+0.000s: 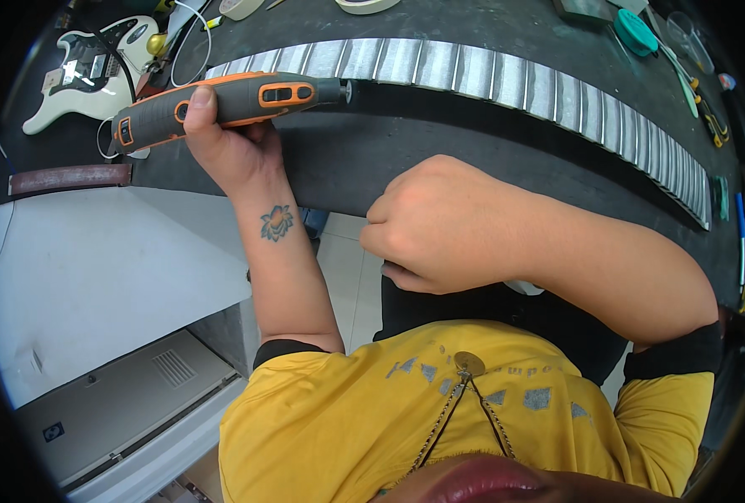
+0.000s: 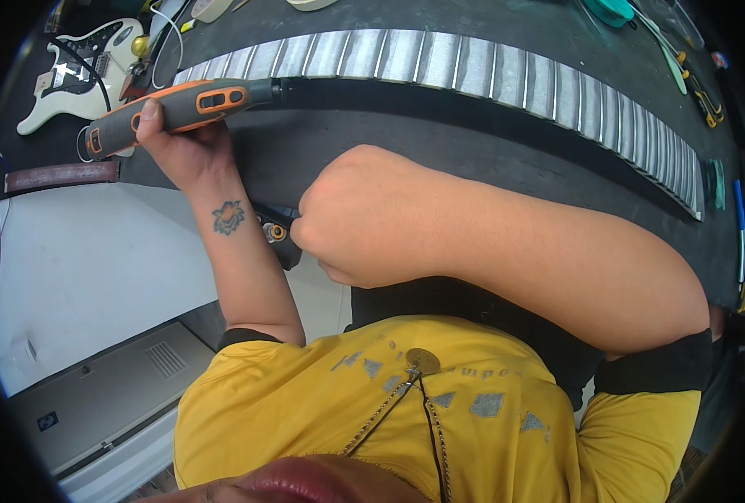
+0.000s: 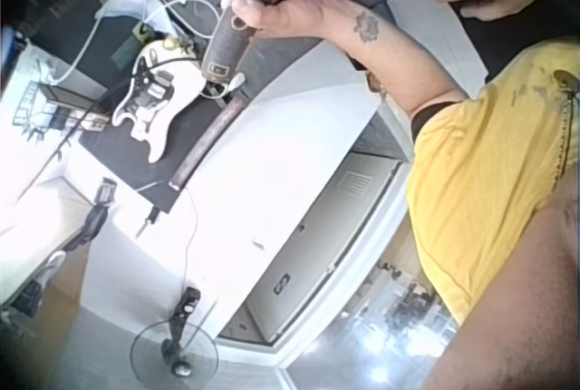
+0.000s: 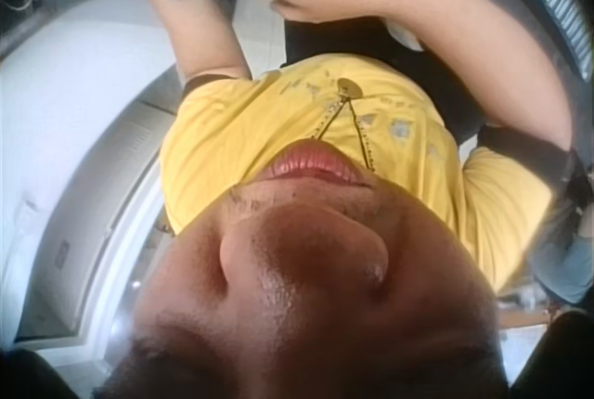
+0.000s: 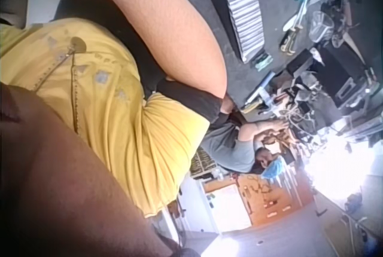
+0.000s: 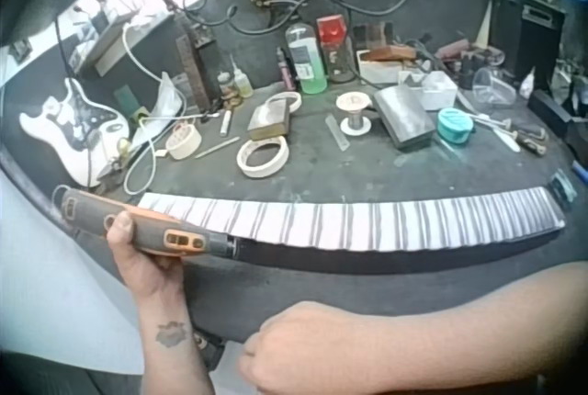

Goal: The person uses a handheld rotary tool to polish the frets on a guitar neck, then sets the tool aside and moves the neck on the workbench.

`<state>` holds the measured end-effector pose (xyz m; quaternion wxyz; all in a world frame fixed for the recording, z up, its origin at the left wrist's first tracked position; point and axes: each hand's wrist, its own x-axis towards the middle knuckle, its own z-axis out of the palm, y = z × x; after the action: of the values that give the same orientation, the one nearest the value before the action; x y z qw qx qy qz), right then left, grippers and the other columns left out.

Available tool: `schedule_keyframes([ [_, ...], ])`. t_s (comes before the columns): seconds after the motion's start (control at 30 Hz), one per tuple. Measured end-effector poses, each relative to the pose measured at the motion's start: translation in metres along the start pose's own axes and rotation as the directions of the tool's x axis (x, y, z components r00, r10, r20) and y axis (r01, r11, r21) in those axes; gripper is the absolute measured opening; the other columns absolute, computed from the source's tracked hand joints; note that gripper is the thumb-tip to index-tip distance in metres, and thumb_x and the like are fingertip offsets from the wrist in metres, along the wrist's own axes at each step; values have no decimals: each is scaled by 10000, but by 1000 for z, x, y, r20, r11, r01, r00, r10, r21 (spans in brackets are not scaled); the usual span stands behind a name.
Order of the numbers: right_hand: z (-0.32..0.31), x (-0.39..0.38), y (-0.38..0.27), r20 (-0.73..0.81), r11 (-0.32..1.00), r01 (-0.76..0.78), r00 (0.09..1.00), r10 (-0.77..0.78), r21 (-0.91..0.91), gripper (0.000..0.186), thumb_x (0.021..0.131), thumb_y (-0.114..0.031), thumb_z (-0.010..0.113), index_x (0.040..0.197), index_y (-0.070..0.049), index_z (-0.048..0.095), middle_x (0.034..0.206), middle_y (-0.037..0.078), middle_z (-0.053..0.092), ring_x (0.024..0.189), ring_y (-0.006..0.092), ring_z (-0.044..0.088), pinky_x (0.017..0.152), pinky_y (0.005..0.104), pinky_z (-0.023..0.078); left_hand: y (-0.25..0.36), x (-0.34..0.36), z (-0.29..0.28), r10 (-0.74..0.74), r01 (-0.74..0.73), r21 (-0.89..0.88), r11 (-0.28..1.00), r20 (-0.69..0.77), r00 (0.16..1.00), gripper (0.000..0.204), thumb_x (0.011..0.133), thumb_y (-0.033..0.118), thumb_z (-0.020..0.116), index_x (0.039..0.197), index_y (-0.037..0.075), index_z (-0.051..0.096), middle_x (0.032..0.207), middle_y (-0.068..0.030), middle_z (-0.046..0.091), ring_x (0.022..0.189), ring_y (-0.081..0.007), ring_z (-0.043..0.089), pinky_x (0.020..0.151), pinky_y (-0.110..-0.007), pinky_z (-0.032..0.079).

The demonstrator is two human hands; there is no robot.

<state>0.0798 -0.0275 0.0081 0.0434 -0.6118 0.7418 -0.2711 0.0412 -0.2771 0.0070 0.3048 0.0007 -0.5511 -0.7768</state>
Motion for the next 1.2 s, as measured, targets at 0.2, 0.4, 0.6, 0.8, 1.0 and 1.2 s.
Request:
schedule_keyframes([
  [0.2,-3,1,-2,20,1000,-14,1000,14,-2,156,766,-179,695,750,-32,742,698,145,699,708,326,710,662,427,576,-1,-2,5,-24,24,-9,1000,17,1000,333,849,358,709,1025,96,603,874,-65,669,631,-150,617,567,-272,523],
  [0.4,-1,0,-1,32,1000,-7,999,8,-20,158,769,-184,696,765,-32,742,711,140,705,715,321,712,665,425,577,4,0,13,41,-40,8,999,-187,981,303,880,348,670,962,59,630,797,-77,684,550,-105,587,435,-203,386],
  [0.6,-3,-2,1,35,1000,-16,999,16,-4,198,761,-215,778,791,-61,656,748,64,648,761,283,679,681,405,564,32,33,-15,52,-71,-109,991,-168,984,384,893,417,624,1013,52,628,829,-108,702,498,-123,556,416,-213,393],
  [0.8,-13,6,-8,33,1000,22,999,-21,-15,183,780,-224,746,796,-52,688,763,90,686,795,303,708,698,421,573,52,133,-38,-83,95,-106,990,115,990,395,907,446,602,913,55,661,770,-82,691,423,-127,446,392,-240,357],
  [1.0,-12,9,-8,75,1000,-16,997,16,-5,198,770,-229,772,792,-60,671,763,78,677,798,285,708,703,404,575,8,143,-38,-62,74,-59,996,183,981,351,884,426,644,990,91,640,771,-51,666,470,-125,502,430,-239,411],
  [1.2,-12,10,-8,54,1000,6,999,-5,-15,195,759,-225,777,792,-63,673,759,69,675,798,274,708,710,396,580,11,133,-29,-77,96,-105,990,169,983,290,935,372,659,780,134,603,588,-2,587,365,-96,431,328,-229,284],
])
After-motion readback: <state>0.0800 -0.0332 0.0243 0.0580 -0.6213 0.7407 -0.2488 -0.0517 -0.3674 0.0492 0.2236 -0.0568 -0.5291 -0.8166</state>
